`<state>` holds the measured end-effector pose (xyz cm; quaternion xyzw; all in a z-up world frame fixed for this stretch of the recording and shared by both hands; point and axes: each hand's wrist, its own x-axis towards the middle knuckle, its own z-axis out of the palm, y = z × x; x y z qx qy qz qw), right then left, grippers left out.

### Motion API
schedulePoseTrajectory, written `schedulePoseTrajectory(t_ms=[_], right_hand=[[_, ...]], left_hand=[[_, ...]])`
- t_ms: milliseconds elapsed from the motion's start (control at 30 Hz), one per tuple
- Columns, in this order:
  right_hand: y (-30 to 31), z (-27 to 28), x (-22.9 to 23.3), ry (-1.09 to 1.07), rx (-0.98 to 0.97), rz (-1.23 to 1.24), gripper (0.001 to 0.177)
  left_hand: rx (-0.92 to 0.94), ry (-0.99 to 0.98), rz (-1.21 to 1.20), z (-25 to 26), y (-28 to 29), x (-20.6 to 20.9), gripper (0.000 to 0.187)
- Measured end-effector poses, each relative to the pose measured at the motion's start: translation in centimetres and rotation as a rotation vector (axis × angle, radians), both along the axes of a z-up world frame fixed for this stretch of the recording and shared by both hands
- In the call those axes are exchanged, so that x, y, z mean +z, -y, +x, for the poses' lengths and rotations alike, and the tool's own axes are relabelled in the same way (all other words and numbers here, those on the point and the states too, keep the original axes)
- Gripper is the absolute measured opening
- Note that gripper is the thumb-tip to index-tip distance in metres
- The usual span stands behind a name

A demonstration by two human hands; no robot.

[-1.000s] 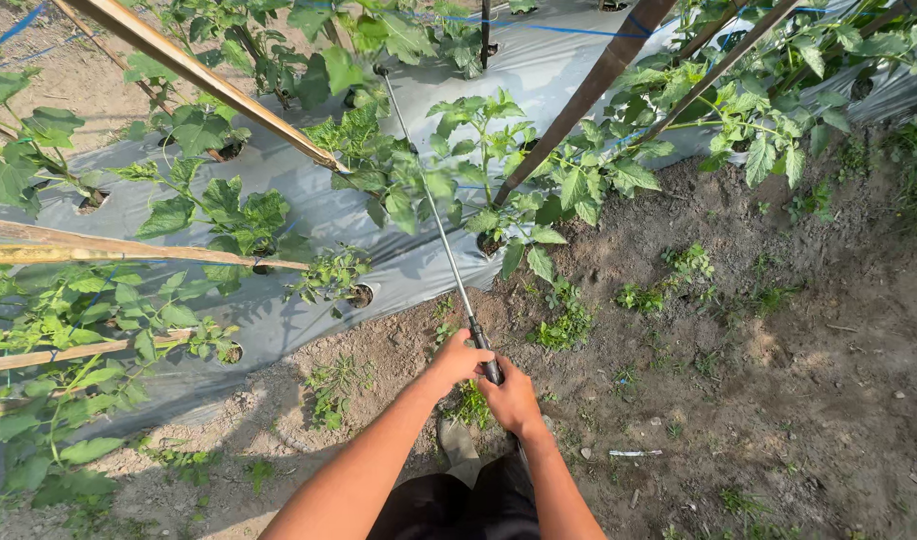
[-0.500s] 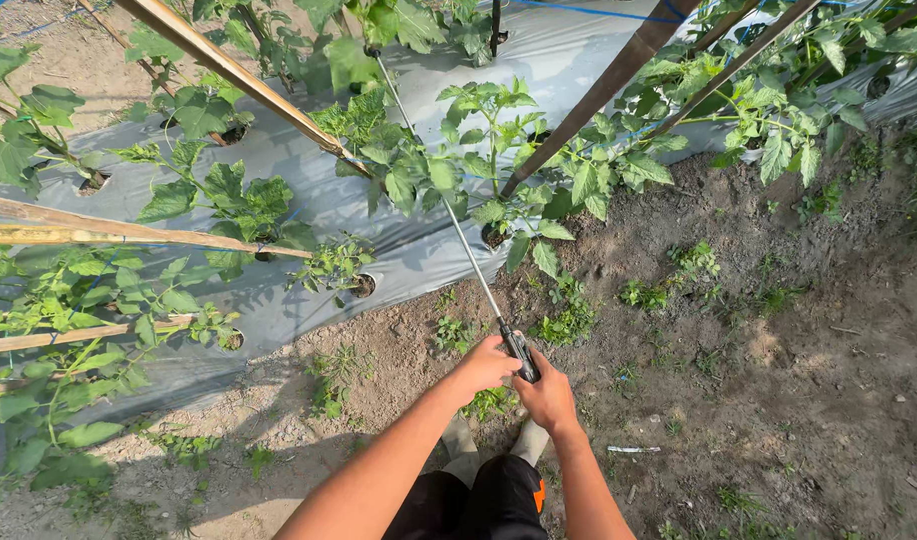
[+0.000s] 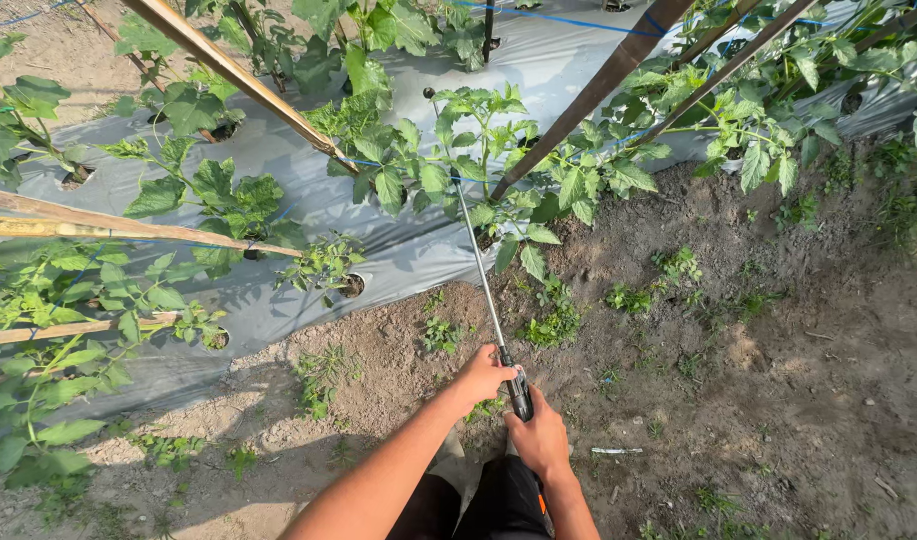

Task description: The person uses a hand sprayer to apply liquid to the leaves of rows of plants in an outdoor garden.

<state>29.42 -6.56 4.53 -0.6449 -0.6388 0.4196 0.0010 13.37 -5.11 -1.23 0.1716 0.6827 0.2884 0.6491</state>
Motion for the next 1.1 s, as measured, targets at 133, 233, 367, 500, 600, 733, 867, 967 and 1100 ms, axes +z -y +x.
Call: schedulePoseTrajectory(t_ms=[133, 233, 367, 500, 600, 733, 867, 967, 1100], right_hand=[[2.6, 4.1, 0.0, -0.036, 0.006, 0.030, 0.070], [3.8, 8.0, 0.2, -0.012, 0.057, -0.035, 0.073], [4.9, 13.4, 0.7, 0.036, 0.129, -0.109, 0.071], [6.7, 20.2, 1.1, -0.106, 0.199, 0.008, 0.070], [8.0, 24.7, 1.0, -0.039, 0.212, -0.039, 0.067], [9.7, 29.3, 2.2, -0.099, 0.252, 0.054, 0.072], [10.9, 31.8, 5.0, -0.003, 0.174, -0.146, 0.067], [10.3, 31.4, 5.8, -0.049, 0.186, -0.079, 0.064], [7.9, 28.5, 8.1, -0.129, 0.162, 0.056, 0.058]], left_hand=[[-0.010, 0.046, -0.009, 3.1, 1.3, -0.2, 0.072], [-0.005, 0.032, -0.055, 5.9, 2.6, -1.0, 0.055], [-0.046, 0.131, -0.128, 9.5, 4.2, -2.6, 0.042], [-0.054, 0.216, -0.124, 14.5, 6.9, -3.1, 0.035], [-0.097, 0.266, -0.128, 18.5, 8.1, -2.4, 0.036], [-0.080, 0.294, -0.122, 22.4, 10.1, 0.4, 0.038], [-0.220, 0.315, -0.083, 23.6, 10.8, 4.4, 0.039], [-0.296, 0.301, -0.034, 22.7, 9.2, 7.2, 0.040], [-0.238, 0.180, 0.063, 19.8, 6.5, 12.2, 0.035]])
